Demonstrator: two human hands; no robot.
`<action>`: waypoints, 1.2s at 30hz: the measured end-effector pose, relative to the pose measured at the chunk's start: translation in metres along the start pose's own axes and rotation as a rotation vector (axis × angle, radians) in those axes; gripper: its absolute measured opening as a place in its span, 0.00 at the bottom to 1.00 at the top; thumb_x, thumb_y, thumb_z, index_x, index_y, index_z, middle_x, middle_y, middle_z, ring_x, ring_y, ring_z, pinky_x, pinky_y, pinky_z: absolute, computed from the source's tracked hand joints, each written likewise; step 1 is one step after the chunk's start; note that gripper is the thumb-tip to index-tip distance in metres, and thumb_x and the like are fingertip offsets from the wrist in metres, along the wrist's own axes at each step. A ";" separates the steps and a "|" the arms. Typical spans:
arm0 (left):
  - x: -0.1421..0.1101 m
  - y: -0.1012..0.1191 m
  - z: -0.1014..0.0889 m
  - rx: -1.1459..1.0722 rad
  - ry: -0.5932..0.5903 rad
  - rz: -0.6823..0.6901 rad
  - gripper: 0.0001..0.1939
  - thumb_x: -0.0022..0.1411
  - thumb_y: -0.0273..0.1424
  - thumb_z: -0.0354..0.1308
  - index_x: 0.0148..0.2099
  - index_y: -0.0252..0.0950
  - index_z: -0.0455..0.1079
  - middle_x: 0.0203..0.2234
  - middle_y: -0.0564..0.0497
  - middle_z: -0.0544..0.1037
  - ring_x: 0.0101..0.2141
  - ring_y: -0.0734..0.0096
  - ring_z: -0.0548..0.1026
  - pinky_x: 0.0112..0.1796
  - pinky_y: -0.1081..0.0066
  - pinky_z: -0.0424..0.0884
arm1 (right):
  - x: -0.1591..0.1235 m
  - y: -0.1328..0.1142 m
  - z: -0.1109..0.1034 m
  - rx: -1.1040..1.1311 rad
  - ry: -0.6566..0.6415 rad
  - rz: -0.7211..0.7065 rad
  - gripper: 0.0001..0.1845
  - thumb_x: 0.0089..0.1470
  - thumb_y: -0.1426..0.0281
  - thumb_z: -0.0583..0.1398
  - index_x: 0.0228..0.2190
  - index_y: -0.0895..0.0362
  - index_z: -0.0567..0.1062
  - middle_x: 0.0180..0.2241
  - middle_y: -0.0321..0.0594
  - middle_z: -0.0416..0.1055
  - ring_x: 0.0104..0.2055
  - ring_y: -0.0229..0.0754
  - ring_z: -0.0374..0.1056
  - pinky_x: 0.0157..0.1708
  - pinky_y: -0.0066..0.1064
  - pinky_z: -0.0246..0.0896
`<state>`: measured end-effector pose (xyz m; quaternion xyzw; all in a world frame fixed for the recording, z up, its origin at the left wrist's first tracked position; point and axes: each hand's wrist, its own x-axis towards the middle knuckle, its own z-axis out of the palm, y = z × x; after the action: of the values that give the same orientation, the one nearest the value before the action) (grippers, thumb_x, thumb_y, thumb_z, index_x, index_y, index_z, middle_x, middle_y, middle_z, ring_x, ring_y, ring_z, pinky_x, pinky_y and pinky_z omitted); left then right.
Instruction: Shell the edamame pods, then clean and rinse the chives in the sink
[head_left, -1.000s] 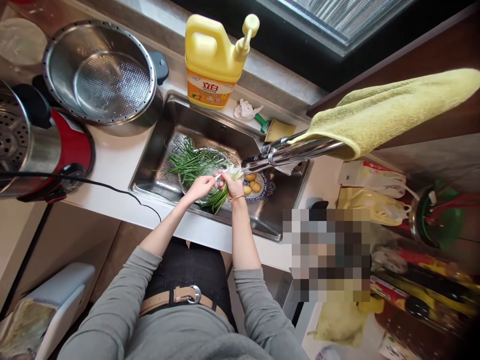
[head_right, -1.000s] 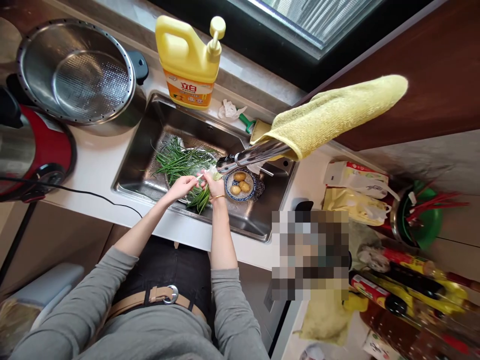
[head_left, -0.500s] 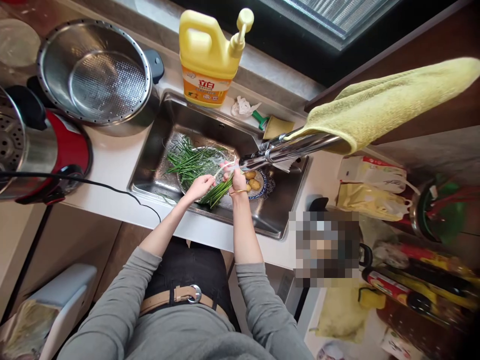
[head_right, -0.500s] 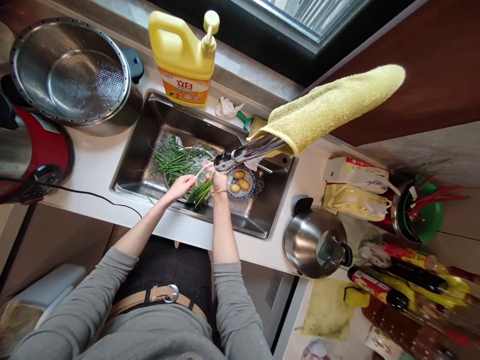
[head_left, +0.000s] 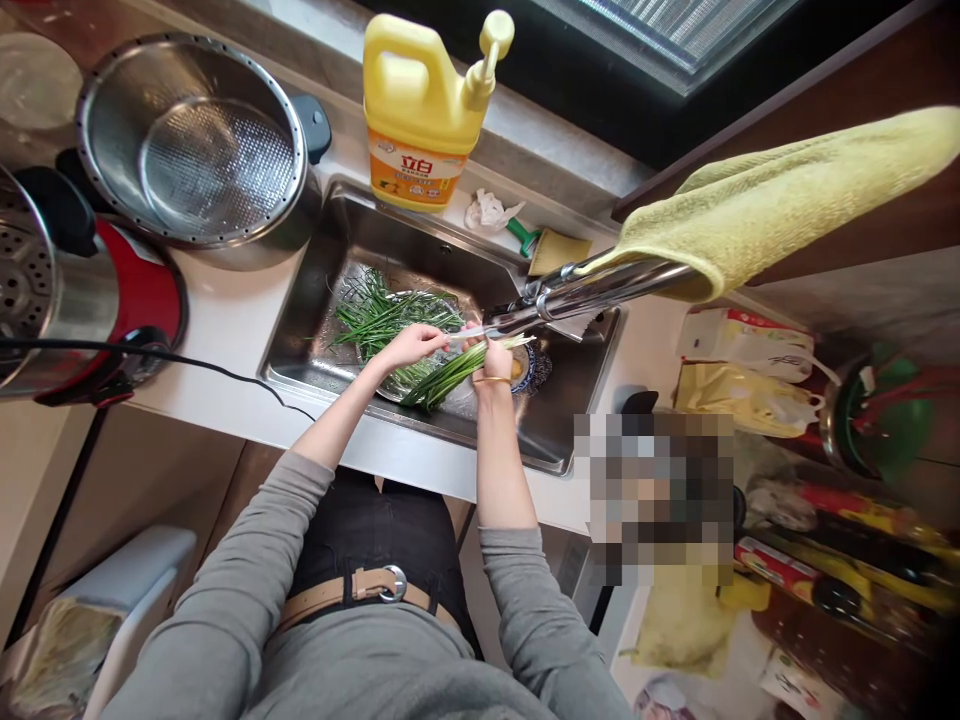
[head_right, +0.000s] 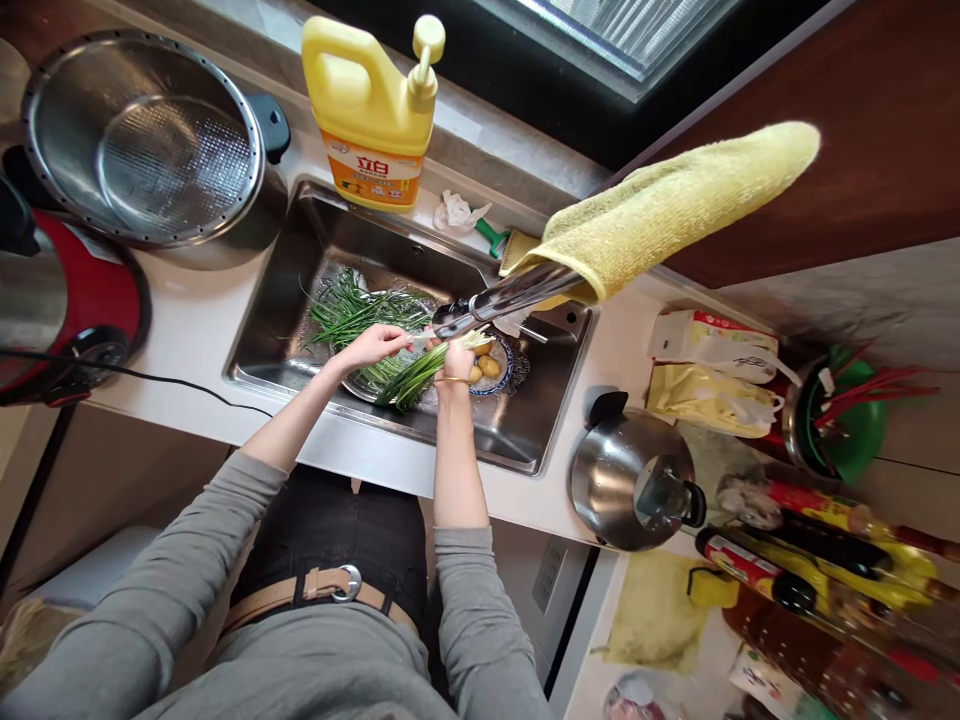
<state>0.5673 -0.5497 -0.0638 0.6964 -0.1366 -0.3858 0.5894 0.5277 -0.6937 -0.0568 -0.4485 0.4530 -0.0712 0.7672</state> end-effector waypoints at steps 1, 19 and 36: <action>0.003 0.002 0.001 0.006 -0.014 0.006 0.20 0.59 0.44 0.55 0.29 0.30 0.74 0.14 0.58 0.61 0.18 0.80 0.55 0.23 0.75 0.50 | -0.001 -0.002 -0.006 0.012 0.047 -0.004 0.05 0.53 0.74 0.60 0.28 0.56 0.67 0.19 0.29 0.68 0.23 0.35 0.71 0.25 0.27 0.71; -0.022 0.000 0.008 -0.049 0.406 -0.051 0.16 0.51 0.40 0.65 0.33 0.31 0.80 0.28 0.45 0.82 0.32 0.65 0.78 0.35 0.71 0.68 | -0.019 0.014 0.016 -0.106 0.075 0.043 0.08 0.45 0.71 0.65 0.31 0.61 0.77 0.28 0.39 0.79 0.27 0.37 0.75 0.13 0.18 0.61; 0.005 0.007 0.029 -0.539 0.323 -0.271 0.13 0.50 0.33 0.68 0.36 0.30 0.77 0.31 0.46 0.81 0.25 0.77 0.74 0.25 0.78 0.63 | -0.016 0.006 -0.008 -0.016 0.082 0.048 0.03 0.49 0.76 0.62 0.28 0.59 0.71 0.24 0.36 0.75 0.30 0.40 0.76 0.23 0.24 0.70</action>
<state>0.5525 -0.5755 -0.0599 0.5798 0.1591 -0.3674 0.7096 0.5106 -0.6871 -0.0523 -0.4404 0.4952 -0.0674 0.7458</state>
